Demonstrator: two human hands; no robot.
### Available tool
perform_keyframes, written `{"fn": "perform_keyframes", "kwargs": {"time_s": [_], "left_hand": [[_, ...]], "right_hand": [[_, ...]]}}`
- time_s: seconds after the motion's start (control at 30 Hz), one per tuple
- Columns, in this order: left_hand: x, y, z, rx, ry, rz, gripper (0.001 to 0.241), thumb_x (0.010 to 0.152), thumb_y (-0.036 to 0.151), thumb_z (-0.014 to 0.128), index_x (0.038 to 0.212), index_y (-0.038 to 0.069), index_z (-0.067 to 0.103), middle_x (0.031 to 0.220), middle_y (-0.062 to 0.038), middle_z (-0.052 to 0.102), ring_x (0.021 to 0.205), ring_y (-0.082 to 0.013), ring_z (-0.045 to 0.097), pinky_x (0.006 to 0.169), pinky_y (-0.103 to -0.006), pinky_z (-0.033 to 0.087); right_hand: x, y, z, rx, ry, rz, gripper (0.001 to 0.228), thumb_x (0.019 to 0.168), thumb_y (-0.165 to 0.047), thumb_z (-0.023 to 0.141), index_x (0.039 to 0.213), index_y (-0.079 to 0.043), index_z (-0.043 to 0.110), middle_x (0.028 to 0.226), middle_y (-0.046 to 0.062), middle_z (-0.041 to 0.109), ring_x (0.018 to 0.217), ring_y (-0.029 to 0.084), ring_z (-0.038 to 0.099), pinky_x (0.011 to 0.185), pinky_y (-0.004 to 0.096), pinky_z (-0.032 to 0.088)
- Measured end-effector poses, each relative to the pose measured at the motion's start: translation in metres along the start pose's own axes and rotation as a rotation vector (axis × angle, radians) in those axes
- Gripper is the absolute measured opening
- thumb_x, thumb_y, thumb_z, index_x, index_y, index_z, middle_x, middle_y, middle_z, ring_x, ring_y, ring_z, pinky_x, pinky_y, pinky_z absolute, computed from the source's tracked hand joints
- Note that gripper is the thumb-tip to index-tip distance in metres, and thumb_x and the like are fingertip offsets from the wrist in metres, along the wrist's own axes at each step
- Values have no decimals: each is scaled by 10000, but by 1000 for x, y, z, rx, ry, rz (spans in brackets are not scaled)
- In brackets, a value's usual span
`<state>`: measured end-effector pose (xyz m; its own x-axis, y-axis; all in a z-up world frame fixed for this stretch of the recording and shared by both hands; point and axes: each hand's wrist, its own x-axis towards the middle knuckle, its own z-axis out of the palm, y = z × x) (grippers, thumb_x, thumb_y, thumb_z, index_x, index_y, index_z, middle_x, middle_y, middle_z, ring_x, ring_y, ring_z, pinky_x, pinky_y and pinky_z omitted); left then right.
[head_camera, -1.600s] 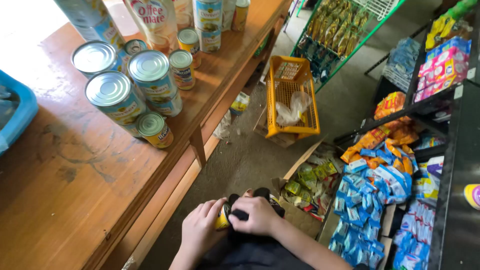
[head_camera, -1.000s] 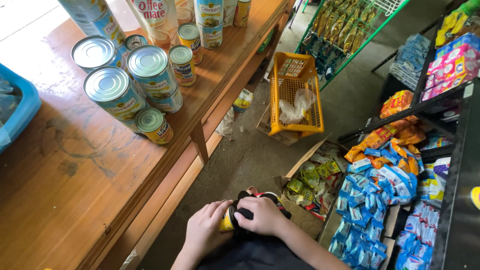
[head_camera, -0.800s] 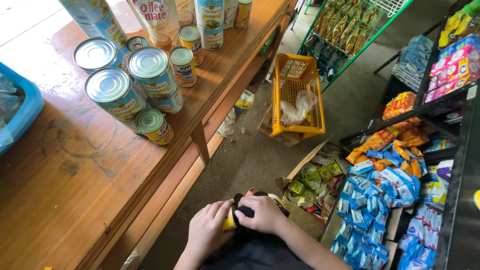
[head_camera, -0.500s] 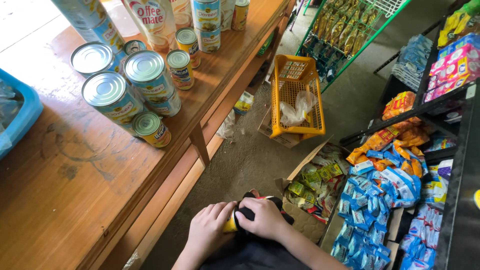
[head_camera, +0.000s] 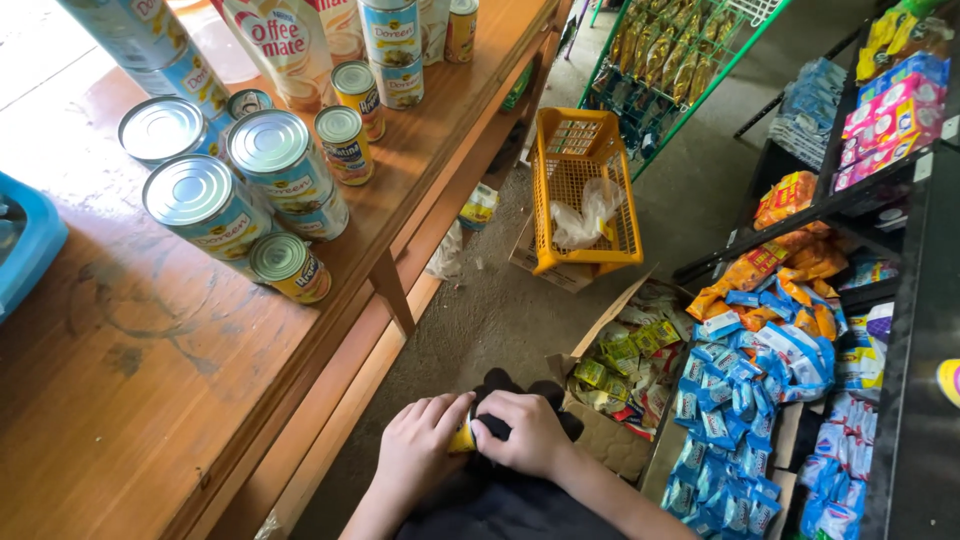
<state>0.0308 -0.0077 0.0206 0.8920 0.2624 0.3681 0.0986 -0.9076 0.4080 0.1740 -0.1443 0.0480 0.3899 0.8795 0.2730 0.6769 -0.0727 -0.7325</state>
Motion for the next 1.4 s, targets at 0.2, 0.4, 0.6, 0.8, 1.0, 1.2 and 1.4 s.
{"fn": "perform_keyframes", "kwargs": {"time_s": [0.2, 0.4, 0.6, 0.8, 1.0, 1.2, 1.4], "left_hand": [[6, -1, -13, 90, 54, 100, 711, 626, 309, 778, 1297, 129, 623, 1152, -26, 682, 905, -192, 675, 779, -324, 523], [-14, -19, -1, 44, 110, -40, 689, 613, 246, 768, 1286, 168, 639, 1152, -10, 684, 904, -209, 676, 785, -331, 534], [-6, -13, -17, 113, 109, -8, 768, 590, 328, 801, 1320, 159, 632, 1162, -18, 693, 932, -198, 687, 803, -336, 534], [-17, -21, -4, -24, 123, -106, 755, 564, 242, 808, 1297, 173, 642, 1156, -11, 693, 936, -196, 692, 803, -325, 542], [-10, -13, -19, 86, 128, -2, 750, 591, 303, 803, 1305, 144, 636, 1179, -9, 682, 932, -196, 671, 811, -337, 520], [-20, 0, -4, -131, 96, -75, 643, 610, 234, 807, 1231, 147, 664, 1041, -17, 699, 812, -198, 691, 692, -306, 545], [-21, -9, -15, 16, 135, -80, 718, 606, 306, 815, 1290, 167, 650, 1147, -8, 693, 912, -194, 683, 797, -334, 536]], "right_hand": [[7, 13, 16, -26, 102, 196, 95, 837, -170, 683, 875, -83, 687, 809, 48, 741, 651, 230, 682, 615, 326, 548], [9, 1, 22, 1, -53, 35, 127, 805, -220, 696, 890, -125, 691, 818, 19, 740, 636, 256, 675, 628, 329, 560], [27, 11, 29, 20, 57, 180, 95, 836, -179, 686, 878, -94, 694, 766, 36, 728, 603, 186, 639, 572, 303, 523], [20, -12, 19, 53, -46, 16, 127, 798, -174, 722, 898, -105, 682, 799, 43, 713, 602, 234, 647, 567, 313, 531], [18, 13, 32, 11, 37, 179, 156, 818, -223, 709, 899, -92, 694, 823, 42, 739, 658, 220, 672, 619, 315, 540], [9, -14, 13, -24, 26, -44, 157, 764, -179, 736, 867, -65, 702, 779, 50, 746, 580, 239, 670, 567, 309, 549], [15, -12, 25, -82, 39, 3, 131, 796, -185, 706, 864, -74, 696, 825, 42, 739, 607, 228, 674, 560, 308, 545]]}}
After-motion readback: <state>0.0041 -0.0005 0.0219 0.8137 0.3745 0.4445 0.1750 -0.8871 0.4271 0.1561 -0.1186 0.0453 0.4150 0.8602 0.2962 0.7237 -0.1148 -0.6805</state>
